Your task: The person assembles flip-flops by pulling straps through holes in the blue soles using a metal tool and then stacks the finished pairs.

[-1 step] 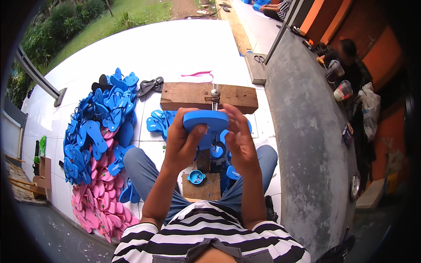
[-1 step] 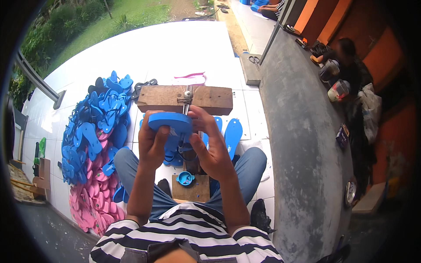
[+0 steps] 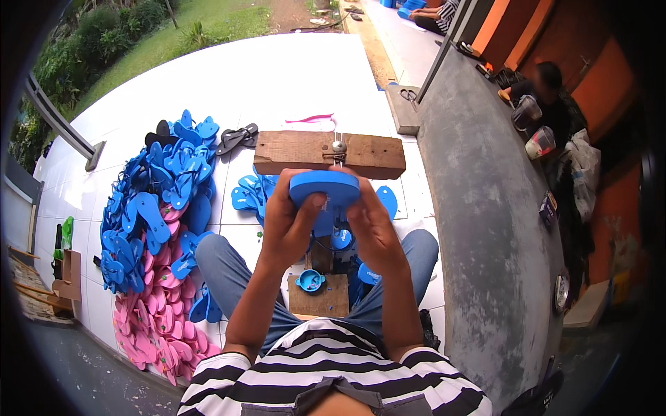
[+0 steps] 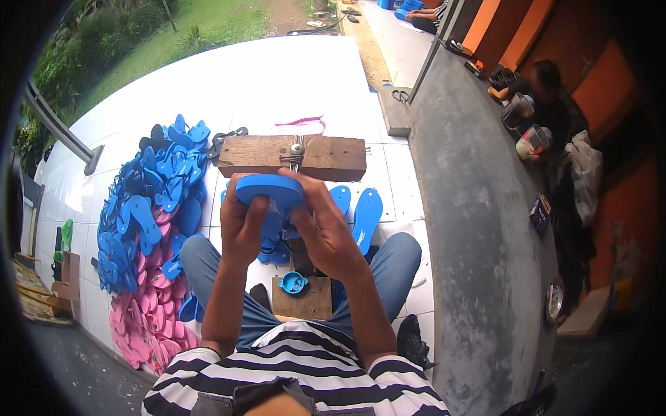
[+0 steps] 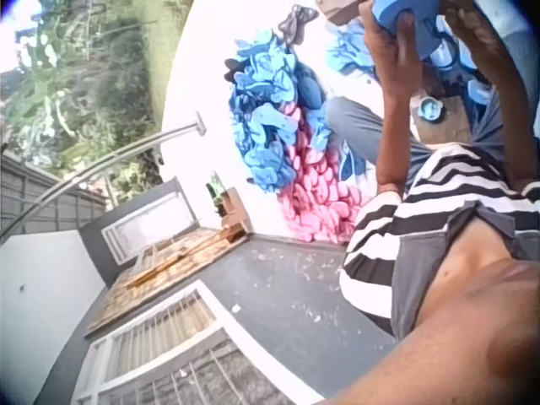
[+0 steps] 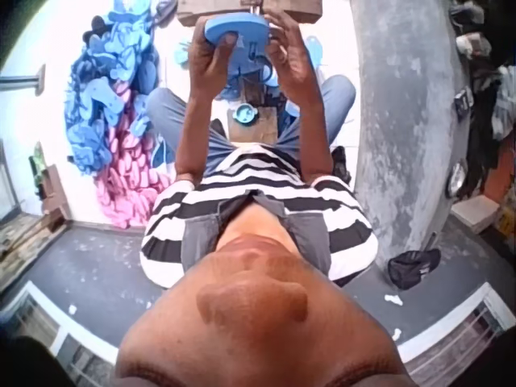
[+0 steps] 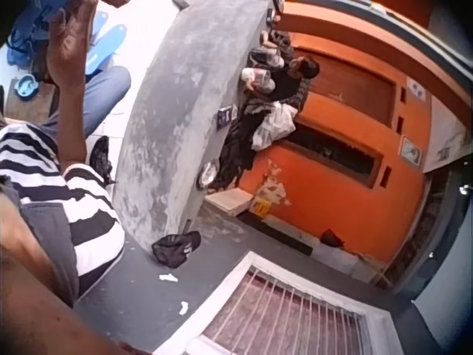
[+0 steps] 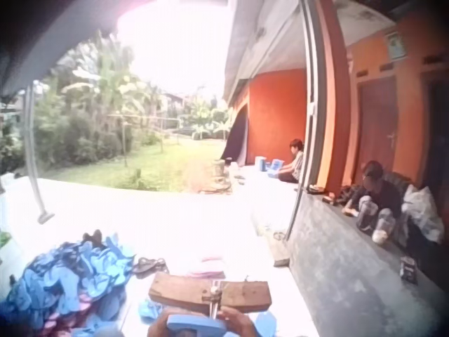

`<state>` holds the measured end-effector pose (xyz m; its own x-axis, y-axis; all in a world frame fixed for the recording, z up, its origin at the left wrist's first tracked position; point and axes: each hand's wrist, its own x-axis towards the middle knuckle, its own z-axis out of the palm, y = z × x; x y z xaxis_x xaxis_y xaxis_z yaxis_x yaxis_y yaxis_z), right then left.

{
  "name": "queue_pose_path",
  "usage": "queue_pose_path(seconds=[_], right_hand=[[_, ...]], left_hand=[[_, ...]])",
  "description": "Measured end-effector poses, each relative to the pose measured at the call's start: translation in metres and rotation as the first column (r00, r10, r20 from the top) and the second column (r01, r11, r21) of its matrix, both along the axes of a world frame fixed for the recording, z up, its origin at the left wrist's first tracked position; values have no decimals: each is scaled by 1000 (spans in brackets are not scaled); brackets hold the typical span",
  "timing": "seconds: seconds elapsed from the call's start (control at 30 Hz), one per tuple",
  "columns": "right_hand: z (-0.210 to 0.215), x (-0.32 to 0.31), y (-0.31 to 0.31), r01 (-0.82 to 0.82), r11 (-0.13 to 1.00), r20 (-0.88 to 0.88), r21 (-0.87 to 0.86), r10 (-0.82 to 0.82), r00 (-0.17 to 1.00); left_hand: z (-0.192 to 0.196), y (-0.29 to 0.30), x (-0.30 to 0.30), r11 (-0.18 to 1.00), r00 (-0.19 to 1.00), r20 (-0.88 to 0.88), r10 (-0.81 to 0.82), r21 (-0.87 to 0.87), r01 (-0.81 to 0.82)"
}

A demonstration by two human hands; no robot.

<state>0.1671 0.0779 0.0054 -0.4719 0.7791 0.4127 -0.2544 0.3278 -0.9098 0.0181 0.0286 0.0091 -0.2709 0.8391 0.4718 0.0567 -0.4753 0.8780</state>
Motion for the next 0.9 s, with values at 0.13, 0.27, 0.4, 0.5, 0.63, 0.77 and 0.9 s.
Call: queue_pose_path(seconds=[0.13,0.27,0.4,0.5,0.63,0.77,0.9], right_hand=[[-8,-12,-11,25,996,14,-91,-24,1000],[-9,-26,-27,161,967,-141,-196,-190,972],[-8,-19,-53,141,951,-191,-274,-198,962],[-29,13,-95,272,930,-144,246,-242,959],[-10,46,-118,189,982,95,-23,-187,978],[-15,49,-132,237,876,106,420,-306,946],[-11,43,-137,227,904,-77,363,-214,974]], left_hand=[[2,-6,11,998,998,28,58,6,-58],[8,-11,24,990,990,17,138,-1,-138],[4,-39,32,992,987,112,117,-63,-110],[21,-70,54,966,965,78,252,33,-255],[4,-84,51,968,987,-119,110,239,-79],[6,-97,43,860,948,-306,85,503,86],[14,-110,37,834,931,-359,71,533,142]])
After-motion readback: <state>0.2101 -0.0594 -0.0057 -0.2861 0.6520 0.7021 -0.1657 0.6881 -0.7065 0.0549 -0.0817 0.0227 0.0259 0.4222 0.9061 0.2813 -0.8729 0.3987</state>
